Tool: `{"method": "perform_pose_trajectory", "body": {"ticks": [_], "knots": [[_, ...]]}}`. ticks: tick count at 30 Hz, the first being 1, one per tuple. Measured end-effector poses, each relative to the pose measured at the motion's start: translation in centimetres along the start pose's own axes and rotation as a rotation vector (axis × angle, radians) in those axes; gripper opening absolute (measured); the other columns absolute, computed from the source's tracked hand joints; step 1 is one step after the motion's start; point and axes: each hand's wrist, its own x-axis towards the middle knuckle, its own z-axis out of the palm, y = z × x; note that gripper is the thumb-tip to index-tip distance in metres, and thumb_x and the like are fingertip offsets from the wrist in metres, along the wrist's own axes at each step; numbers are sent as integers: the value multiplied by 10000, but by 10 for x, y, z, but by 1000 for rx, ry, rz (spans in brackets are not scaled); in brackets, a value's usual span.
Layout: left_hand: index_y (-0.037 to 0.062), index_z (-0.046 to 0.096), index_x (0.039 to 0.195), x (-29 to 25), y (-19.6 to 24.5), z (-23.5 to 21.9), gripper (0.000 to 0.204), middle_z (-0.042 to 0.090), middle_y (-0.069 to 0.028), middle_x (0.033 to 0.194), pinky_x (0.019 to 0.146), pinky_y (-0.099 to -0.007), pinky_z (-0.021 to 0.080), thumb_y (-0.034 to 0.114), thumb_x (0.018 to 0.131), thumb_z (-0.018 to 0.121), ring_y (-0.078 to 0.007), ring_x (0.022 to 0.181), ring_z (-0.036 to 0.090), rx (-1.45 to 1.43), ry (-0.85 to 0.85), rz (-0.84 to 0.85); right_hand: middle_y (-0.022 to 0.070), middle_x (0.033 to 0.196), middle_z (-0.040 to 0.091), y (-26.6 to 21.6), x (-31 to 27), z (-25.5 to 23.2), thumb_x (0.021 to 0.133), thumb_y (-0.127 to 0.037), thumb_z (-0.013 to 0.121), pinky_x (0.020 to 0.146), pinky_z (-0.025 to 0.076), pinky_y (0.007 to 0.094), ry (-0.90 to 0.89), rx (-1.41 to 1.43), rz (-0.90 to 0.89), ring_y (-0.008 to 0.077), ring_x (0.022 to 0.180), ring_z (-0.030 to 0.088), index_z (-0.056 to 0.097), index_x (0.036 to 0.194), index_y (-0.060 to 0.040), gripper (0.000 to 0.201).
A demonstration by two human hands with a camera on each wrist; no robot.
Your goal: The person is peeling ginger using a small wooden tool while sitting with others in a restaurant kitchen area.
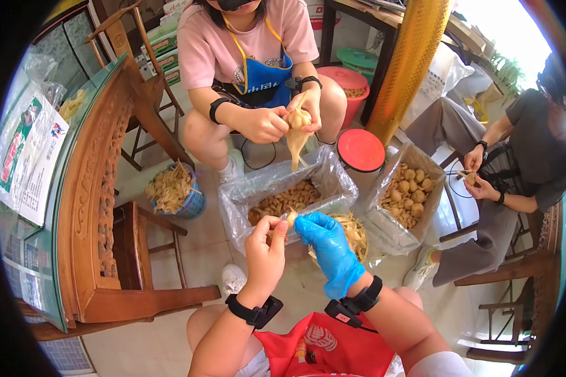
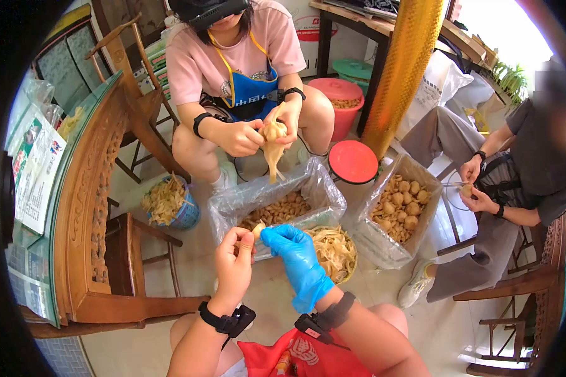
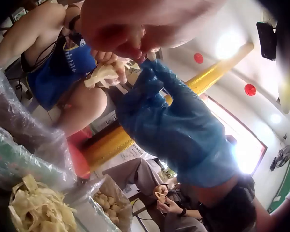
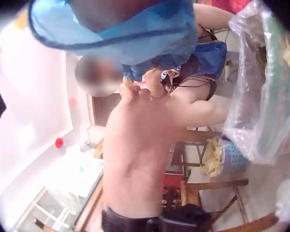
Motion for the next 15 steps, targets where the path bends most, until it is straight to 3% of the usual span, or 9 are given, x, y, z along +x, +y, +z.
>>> {"method": "perform_pose_trajectory", "body": {"ticks": [1, 3, 4, 6, 9, 10, 11, 12, 15], "knots": [[26, 575, 842, 0, 0, 1, 199, 540, 16, 642, 511, -203, 358, 206, 925, 573, -43, 555, 457, -24, 14, -6, -41, 797, 609, 0, -1, 1, 839, -173, 663, 647, 411, 222, 2, 0, -3, 58, 702, 502, 653, 857, -70, 106], [18, 578, 848, 0, -2, 4, 201, 543, 15, 643, 512, -207, 363, 205, 922, 577, -47, 553, 461, -48, 24, -16, -4, 811, 616, 4, -3, 6, 828, -120, 661, 644, 445, 238, 26, -182, -221, 100, 712, 556, 641, 866, -60, 75], [23, 582, 850, 1, -4, 4, 209, 549, 14, 651, 516, -202, 365, 218, 926, 572, -46, 557, 461, -47, 12, -25, -4, 811, 616, 1, -5, 5, 828, -120, 661, 644, 445, 238, 30, -181, -221, 100, 712, 556, 641, 866, -60, 75], [28, 587, 851, 0, -6, 5, 217, 554, 13, 658, 520, -197, 367, 230, 930, 567, -44, 562, 462, -47, -5, -37, 42, 827, 600, -7, -11, 3, 825, -84, 645, 649, 475, 261, -57, -771, -672, 159, 727, 598, 626, 871, -64, 54], [87, 581, 881, 0, -2, 4, 246, 563, 36, 705, 531, -174, 379, 319, 946, 531, -23, 588, 479, -241, -78, -168, 72, 821, 566, -10, -11, 2, 807, -107, 655, 627, 476, 295, -115, -769, -724, 220, 689, 586, 615, 863, -92, 71], [95, 585, 900, 0, 2, 4, 260, 576, 31, 731, 529, -176, 375, 342, 948, 518, -24, 595, 481, -288, -52, -286, 72, 821, 566, -11, -12, 0, 807, -107, 655, 627, 476, 295, -112, -769, -724, 220, 689, 586, 615, 863, -92, 71], [104, 589, 918, 0, 4, 4, 276, 589, 26, 757, 528, -177, 371, 365, 951, 505, -25, 602, 483, -334, -25, -405, 69, 810, 565, -13, -12, -3, 796, -123, 663, 614, 472, 318, -196, -943, -828, 235, 671, 574, 613, 856, -96, 83], [104, 589, 918, 3, 3, 2, 276, 589, 26, 757, 528, -177, 371, 365, 951, 505, -25, 602, 483, -333, -27, -404, 67, 799, 563, -14, -12, -5, 784, -139, 672, 601, 469, 341, -282, -1117, -930, 250, 653, 562, 611, 849, -100, 96], [110, 557, 880, 11, -2, -3, 309, 592, -3, 774, 497, -184, 319, 402, 951, 487, -27, 552, 429, -451, 13, -475, 73, 778, 554, -12, -22, -2, 766, -168, 679, 583, 451, 377, -306, -1142, -941, 279, 627, 535, 618, 853, -117, 118]]}}
